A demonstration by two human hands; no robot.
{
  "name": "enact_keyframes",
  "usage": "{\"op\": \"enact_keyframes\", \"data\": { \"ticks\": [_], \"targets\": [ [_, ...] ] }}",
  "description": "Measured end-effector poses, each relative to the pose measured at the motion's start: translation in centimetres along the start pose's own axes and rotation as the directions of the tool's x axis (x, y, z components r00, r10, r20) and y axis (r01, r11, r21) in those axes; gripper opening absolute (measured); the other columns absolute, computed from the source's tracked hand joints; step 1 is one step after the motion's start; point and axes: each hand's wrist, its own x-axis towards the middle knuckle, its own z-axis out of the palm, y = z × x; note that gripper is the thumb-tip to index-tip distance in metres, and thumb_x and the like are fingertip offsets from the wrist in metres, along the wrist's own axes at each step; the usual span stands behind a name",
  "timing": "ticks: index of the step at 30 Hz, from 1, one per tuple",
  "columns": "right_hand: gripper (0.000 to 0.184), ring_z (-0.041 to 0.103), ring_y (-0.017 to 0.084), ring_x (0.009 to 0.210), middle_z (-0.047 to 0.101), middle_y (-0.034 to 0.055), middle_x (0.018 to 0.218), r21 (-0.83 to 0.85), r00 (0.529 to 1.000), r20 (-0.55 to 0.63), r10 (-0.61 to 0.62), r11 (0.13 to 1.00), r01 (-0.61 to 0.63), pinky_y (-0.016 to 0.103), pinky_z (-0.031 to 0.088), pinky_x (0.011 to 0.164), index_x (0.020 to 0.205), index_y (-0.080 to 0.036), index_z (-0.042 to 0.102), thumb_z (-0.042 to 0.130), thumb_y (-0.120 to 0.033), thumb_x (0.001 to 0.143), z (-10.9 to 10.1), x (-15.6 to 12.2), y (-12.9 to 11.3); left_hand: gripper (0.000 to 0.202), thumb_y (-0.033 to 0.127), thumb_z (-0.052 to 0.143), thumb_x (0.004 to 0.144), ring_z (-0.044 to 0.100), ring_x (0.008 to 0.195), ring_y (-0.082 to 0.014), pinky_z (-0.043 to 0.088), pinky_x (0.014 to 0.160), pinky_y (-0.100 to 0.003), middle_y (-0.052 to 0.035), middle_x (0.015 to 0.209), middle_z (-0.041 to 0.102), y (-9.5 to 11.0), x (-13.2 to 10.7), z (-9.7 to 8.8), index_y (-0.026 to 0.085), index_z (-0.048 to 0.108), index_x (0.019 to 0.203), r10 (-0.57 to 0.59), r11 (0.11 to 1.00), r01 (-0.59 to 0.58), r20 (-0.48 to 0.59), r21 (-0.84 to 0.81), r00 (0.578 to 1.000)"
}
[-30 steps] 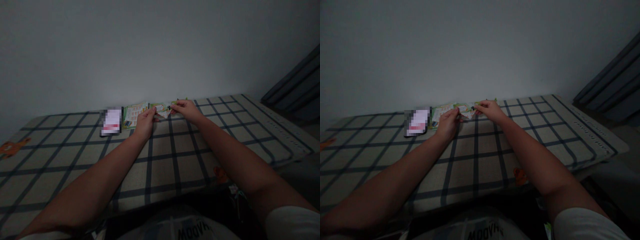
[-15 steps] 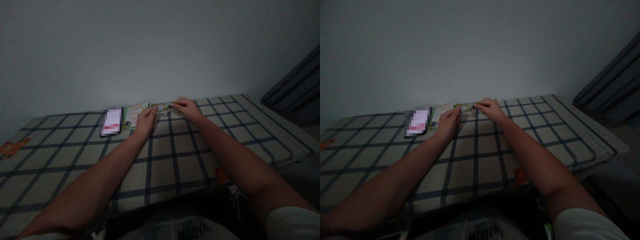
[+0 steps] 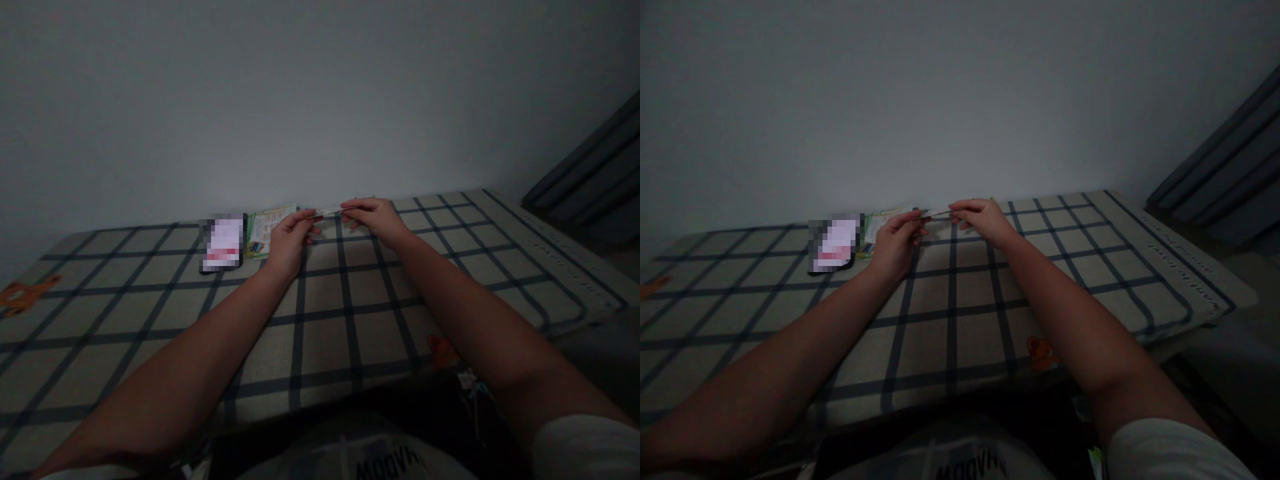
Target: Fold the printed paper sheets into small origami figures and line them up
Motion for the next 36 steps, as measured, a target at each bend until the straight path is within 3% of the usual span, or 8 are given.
{"op": "enact_keyframes", "data": {
  "ticks": [4, 7, 10, 12, 17, 25, 30, 36],
  "targets": [
    [0.023, 0.069, 0.015, 0.08, 0.076, 0.0033, 0.091, -0.003, 1.0, 0.002, -0.01, 1.0, 0.01, 0.027, 0.06, 0.07, 0.088, -0.02, 0.079, 0.079, -0.025, 0.065, 0.3, -0.2, -0.3, 0.022, 0.023, 0.07, 0.065, 0.065, 0.066, -0.0109, 0.043, 0.05, -0.018, -0.0008, 0.085, 0.069, 0.4, -0.1, -0.1, 0.02, 0.069, 0.088, -0.049, 0.992, 0.051, 0.022, -0.116, 0.999],
    [0.022, 0.069, 0.015, 0.083, 0.075, 0.0027, 0.095, -0.019, 0.998, 0.042, -0.038, 0.999, 0.038, 0.028, 0.061, 0.075, 0.086, -0.02, 0.079, 0.077, -0.022, 0.064, 0.2, -0.4, -0.7, 0.03, 0.034, 0.064, 0.073, 0.065, 0.061, -0.0137, 0.048, 0.051, -0.023, -0.0034, 0.088, 0.071, 0.8, 0.0, -0.2, 0.022, 0.066, 0.1, -0.165, 0.958, 0.179, 0.084, -0.224, 0.983],
    [0.019, 0.068, 0.015, 0.083, 0.074, 0.0031, 0.092, -0.101, 0.987, 0.154, -0.039, 0.993, 0.055, 0.029, 0.059, 0.076, 0.086, -0.019, 0.079, 0.076, -0.022, 0.067, 0.0, -0.4, -0.9, 0.041, 0.05, 0.062, 0.082, 0.067, 0.063, -0.0171, 0.053, 0.053, -0.028, -0.0078, 0.094, 0.074, 0.8, -0.1, -0.1, 0.021, 0.065, 0.111, -0.28, 0.926, 0.304, 0.132, -0.225, 0.951],
    [0.019, 0.067, 0.015, 0.081, 0.073, 0.0029, 0.087, -0.176, 0.969, 0.246, -0.026, 0.982, 0.072, 0.03, 0.057, 0.078, 0.087, -0.019, 0.08, 0.076, -0.022, 0.069, -0.2, -0.3, -0.9, 0.042, 0.044, 0.072, 0.079, 0.071, 0.07, -0.0184, 0.056, 0.059, -0.028, -0.0086, 0.098, 0.075, 0.6, -0.2, 0.2, 0.02, 0.066, 0.114, -0.329, 0.92, 0.356, 0.173, -0.163, 0.928],
    [0.023, 0.066, 0.016, 0.091, 0.072, 0.0037, 0.096, -0.132, 0.934, 0.352, -0.066, 0.984, 0.119, 0.033, 0.054, 0.088, 0.093, -0.018, 0.077, 0.078, -0.023, 0.07, -0.4, -0.1, -0.3, 0.054, 0.017, 0.082, 0.069, 0.073, 0.081, -0.016, 0.057, 0.076, -0.026, -0.0071, 0.096, 0.078, -0.1, -0.4, 0.5, 0.016, 0.068, 0.121, -0.301, 0.935, 0.332, 0.213, -0.126, 0.929],
    [0.017, 0.063, 0.016, 0.09, 0.067, 0.0023, 0.091, -0.135, 0.912, 0.396, -0.103, 0.976, 0.169, 0.033, 0.054, 0.087, 0.082, -0.019, 0.07, 0.08, -0.027, 0.072, -0.6, -0.1, -0.4, 0.065, 0.02, 0.083, 0.069, 0.073, 0.081, -0.017, 0.058, 0.081, -0.03, -0.0069, 0.096, 0.078, -0.3, 0.1, -0.1, 0.017, 0.064, 0.131, -0.231, 0.964, 0.246, 0.142, -0.103, 0.963],
    [0.026, 0.065, 0.016, 0.088, 0.07, 0.0032, 0.098, -0.168, 0.916, 0.392, -0.08, 0.973, 0.157, 0.034, 0.053, 0.087, 0.096, -0.02, 0.072, 0.08, -0.031, 0.073, -0.8, 0.0, -0.5, 0.066, 0.021, 0.083, 0.068, 0.071, 0.074, -0.0162, 0.057, 0.076, -0.029, -0.006, 0.088, 0.076, -0.3, 0.2, -0.1, 0.016, 0.064, 0.131, -0.235, 0.968, 0.245, 0.143, -0.056, 0.961],
    [0.02, 0.065, 0.019, 0.092, 0.071, 0.0036, 0.092, -0.257, 0.89, 0.437, -0.129, 0.931, 0.26, 0.036, 0.05, 0.089, 0.087, -0.021, 0.077, 0.079, -0.036, 0.074, -1.1, 0.1, -0.9, 0.072, 0.027, 0.083, 0.07, 0.064, 0.065, -0.0145, 0.051, 0.065, -0.027, -0.0019, 0.076, 0.07, -0.7, 0.2, -0.2, 0.018, 0.06, 0.137, -0.248, 0.968, 0.248, 0.205, 0.025, 0.947]
  ]
}}
